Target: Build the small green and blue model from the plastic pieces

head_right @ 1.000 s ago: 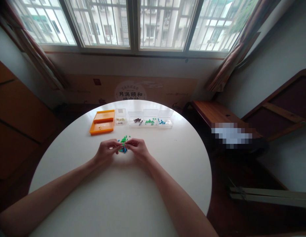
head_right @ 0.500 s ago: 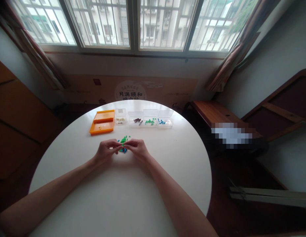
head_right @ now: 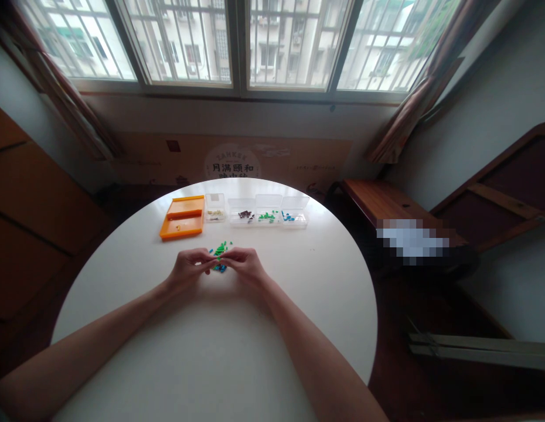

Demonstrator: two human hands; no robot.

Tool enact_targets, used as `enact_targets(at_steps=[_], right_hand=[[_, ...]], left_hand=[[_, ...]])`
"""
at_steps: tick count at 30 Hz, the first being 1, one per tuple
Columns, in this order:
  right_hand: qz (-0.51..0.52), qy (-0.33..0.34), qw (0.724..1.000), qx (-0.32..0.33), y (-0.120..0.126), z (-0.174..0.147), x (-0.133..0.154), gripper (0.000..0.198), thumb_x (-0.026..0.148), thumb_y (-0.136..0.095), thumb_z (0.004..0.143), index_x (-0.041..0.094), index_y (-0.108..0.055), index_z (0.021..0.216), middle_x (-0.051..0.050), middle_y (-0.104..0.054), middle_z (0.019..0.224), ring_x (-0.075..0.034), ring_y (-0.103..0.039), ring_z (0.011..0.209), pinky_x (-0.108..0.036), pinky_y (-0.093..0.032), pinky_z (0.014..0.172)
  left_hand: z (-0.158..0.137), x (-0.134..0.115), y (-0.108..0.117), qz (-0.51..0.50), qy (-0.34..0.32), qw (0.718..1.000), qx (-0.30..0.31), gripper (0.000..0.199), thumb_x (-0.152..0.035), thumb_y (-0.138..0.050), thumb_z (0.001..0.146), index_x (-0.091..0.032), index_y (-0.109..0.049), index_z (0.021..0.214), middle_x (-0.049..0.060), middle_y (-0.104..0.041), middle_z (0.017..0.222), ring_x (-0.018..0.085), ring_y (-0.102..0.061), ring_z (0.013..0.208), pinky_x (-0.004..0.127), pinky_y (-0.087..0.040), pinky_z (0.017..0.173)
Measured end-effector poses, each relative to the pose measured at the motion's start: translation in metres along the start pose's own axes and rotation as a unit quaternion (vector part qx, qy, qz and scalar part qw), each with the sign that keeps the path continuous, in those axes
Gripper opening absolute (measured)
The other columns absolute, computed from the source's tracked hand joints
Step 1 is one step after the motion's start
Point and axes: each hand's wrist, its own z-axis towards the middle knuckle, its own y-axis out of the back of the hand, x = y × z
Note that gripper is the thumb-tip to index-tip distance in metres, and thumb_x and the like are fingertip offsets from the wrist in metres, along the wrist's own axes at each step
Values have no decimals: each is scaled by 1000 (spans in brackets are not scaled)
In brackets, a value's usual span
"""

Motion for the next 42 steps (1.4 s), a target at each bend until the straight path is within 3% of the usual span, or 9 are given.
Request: enact_targets(at_steps=[42], right_hand=[[23, 7, 1000, -9, -2, 1, 2, 20, 25, -77, 59, 16, -73, 76, -3, -69, 71, -14, -63, 66, -26, -49, 64]], left_hand=[[1, -3, 0, 34, -19, 999, -3, 17, -27, -68, 73, -9, -68, 74, 3, -59, 65, 8, -56, 46, 17, -46, 40]])
